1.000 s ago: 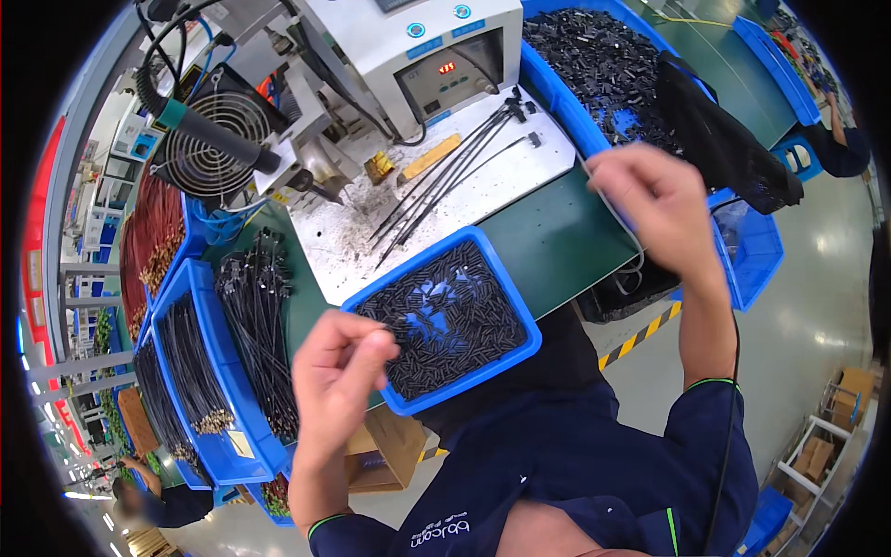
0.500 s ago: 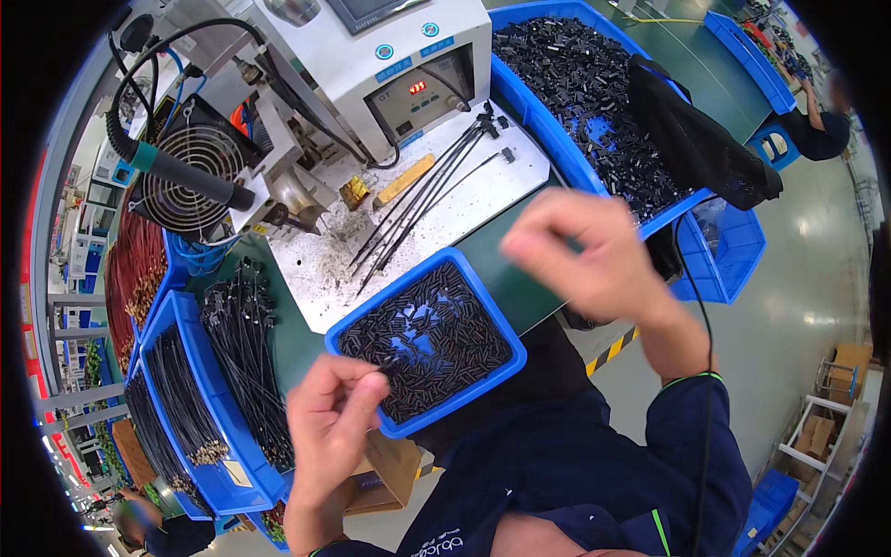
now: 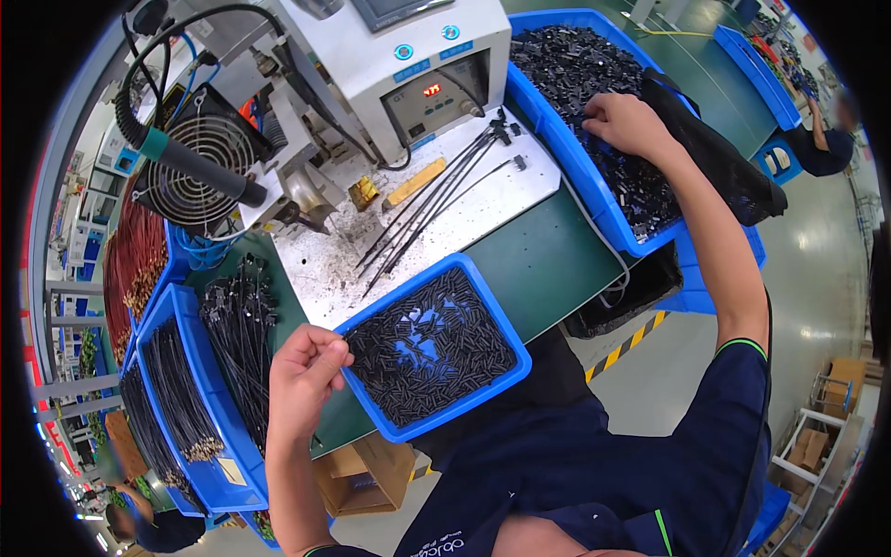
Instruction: The person assembles electronic components by sorting wires and pins from bins and pressing them into electronic connectors using a manual press.
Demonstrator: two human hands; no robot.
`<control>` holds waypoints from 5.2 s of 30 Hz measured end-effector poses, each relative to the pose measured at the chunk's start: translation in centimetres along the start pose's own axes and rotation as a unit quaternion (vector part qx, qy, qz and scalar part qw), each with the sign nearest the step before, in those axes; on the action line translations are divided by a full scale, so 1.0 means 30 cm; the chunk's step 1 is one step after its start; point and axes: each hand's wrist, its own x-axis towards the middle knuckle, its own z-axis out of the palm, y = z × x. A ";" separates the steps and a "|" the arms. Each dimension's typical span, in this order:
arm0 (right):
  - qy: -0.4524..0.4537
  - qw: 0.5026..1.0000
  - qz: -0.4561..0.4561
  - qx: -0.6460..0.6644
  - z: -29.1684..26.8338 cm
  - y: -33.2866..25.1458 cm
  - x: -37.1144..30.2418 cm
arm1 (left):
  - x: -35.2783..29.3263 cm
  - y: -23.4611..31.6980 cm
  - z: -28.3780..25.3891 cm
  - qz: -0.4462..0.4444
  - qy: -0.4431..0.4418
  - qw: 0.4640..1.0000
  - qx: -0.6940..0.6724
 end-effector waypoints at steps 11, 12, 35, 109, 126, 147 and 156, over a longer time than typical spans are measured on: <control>0.095 0.991 -0.084 -0.030 -0.045 0.056 0.006 | 0.100 0.014 -0.029 0.011 -0.019 0.999 -0.027; 0.118 0.991 -0.065 0.015 -0.067 0.044 -0.013 | 0.117 0.008 -0.028 0.006 -0.009 1.000 -0.029; -0.095 0.869 -0.297 0.383 0.135 -0.890 -0.119 | 0.334 0.062 -0.058 0.032 -0.055 0.998 -0.001; 0.068 0.833 -0.295 0.463 0.282 -0.969 -0.119 | 0.417 0.080 -0.032 0.019 -0.046 0.995 -0.091; 0.082 0.828 -0.304 0.464 0.291 -0.972 -0.115 | 0.407 0.084 -0.036 -0.004 -0.053 0.992 -0.115; 0.068 0.833 -0.298 0.461 0.286 -0.964 -0.119 | 0.419 0.079 -0.035 0.015 -0.055 0.993 -0.108; 0.024 0.836 -0.262 0.483 0.262 -0.965 -0.127 | 0.424 0.078 -0.076 -0.010 -0.095 0.987 -0.130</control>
